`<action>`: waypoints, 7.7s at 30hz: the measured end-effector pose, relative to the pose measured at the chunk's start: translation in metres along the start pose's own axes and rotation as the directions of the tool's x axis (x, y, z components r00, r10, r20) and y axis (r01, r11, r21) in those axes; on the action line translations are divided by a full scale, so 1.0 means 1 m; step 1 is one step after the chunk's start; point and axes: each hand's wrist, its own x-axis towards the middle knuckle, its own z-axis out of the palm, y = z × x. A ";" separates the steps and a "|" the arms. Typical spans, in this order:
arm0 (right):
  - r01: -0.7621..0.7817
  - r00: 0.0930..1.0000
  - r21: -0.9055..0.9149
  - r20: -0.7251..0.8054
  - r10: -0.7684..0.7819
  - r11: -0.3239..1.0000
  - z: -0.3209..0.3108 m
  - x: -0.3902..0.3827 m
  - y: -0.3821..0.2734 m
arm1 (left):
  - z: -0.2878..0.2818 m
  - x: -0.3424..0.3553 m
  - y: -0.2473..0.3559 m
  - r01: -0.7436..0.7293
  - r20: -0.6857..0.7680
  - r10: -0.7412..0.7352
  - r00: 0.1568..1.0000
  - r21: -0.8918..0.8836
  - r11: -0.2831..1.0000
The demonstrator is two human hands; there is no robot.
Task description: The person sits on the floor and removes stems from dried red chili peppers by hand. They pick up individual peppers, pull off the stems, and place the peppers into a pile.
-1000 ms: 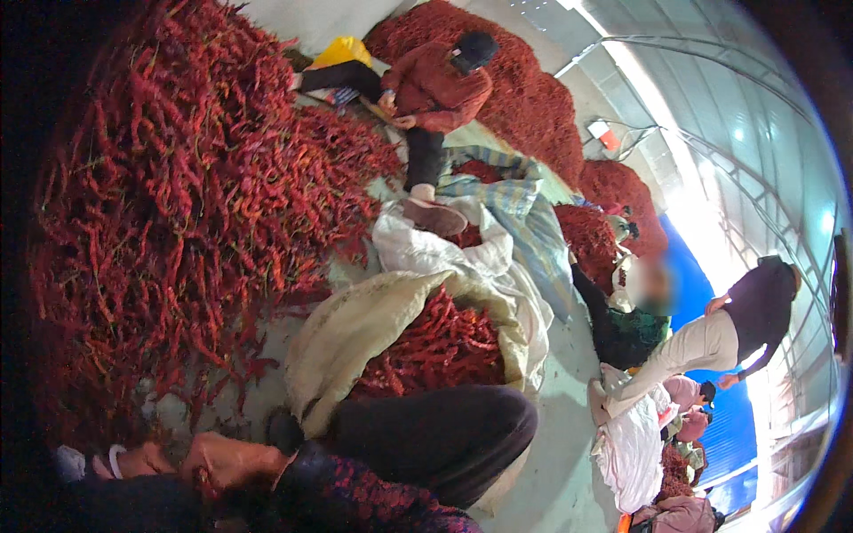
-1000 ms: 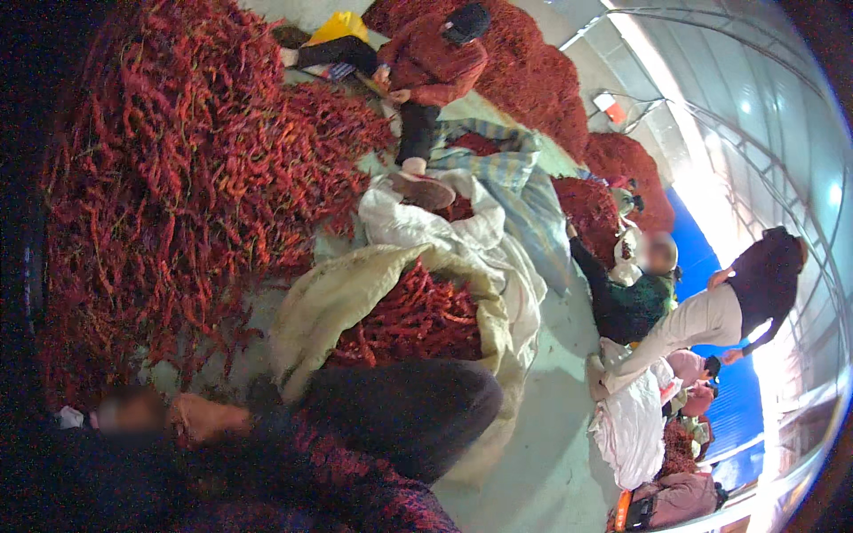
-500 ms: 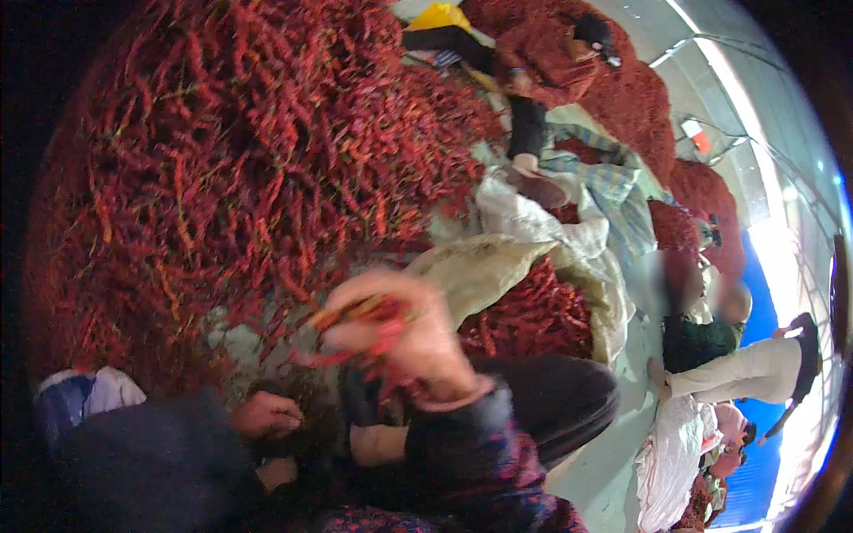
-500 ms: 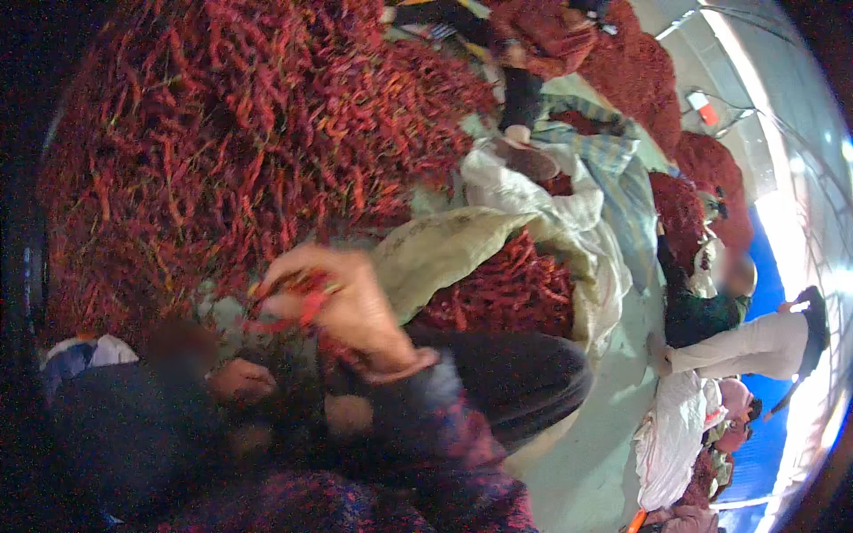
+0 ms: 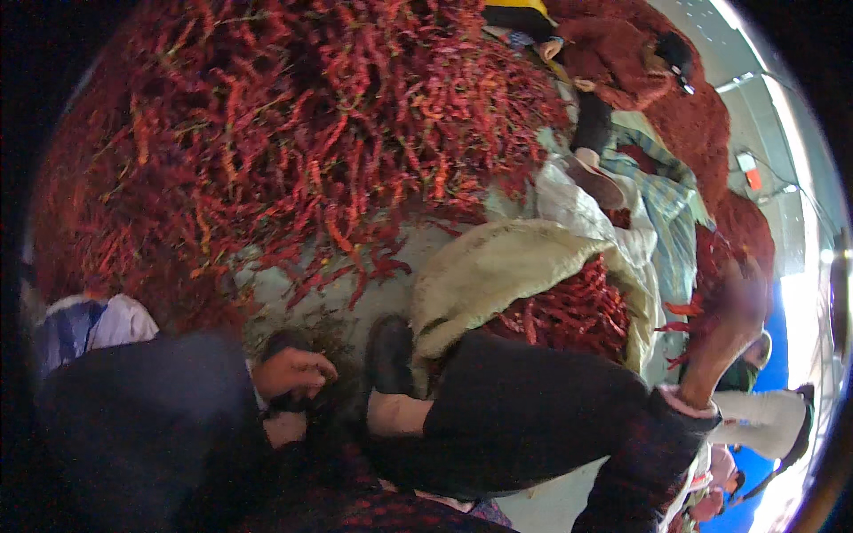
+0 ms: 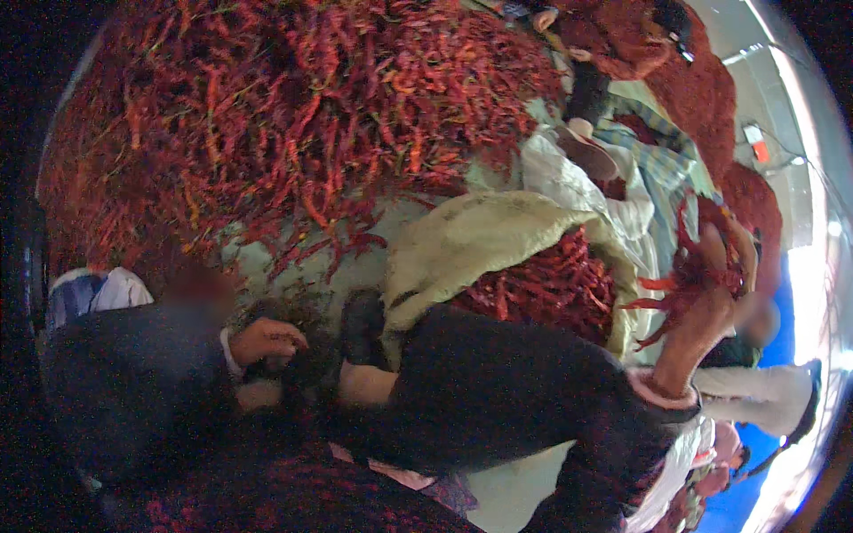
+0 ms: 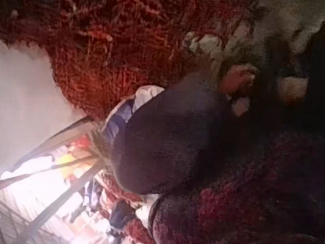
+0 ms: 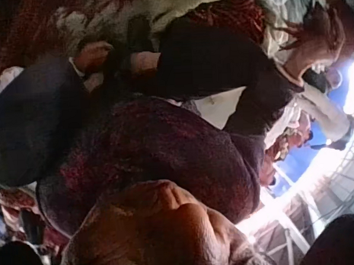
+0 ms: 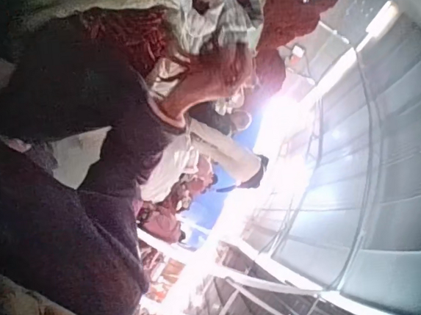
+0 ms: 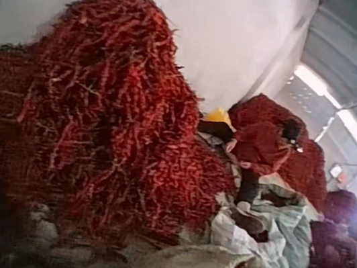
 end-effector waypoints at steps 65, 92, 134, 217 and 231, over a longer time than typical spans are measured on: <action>0.334 0.232 0.194 0.931 -0.280 0.922 0.393 -0.246 0.008 | 0.009 0.037 -0.053 -0.276 -0.020 0.292 0.956 0.269 0.923; -0.965 0.256 0.228 0.923 0.287 0.125 0.342 -0.204 0.030 | -0.022 0.003 -0.001 -0.206 -0.316 0.143 0.938 -0.175 0.963; -0.915 0.206 0.192 0.979 0.001 0.355 0.334 -0.240 -0.015 | -0.059 -0.004 0.051 -0.143 -0.741 0.366 0.563 0.349 0.926; -0.955 0.100 0.115 0.993 0.070 -0.273 0.316 -0.264 -0.003 | -0.042 -0.011 0.039 -0.437 -0.191 0.393 0.900 -0.367 0.822; -0.798 0.258 0.198 0.966 -0.026 -0.569 0.306 -0.224 0.027 | -0.011 0.028 -0.006 -0.354 0.070 0.370 0.926 0.494 0.794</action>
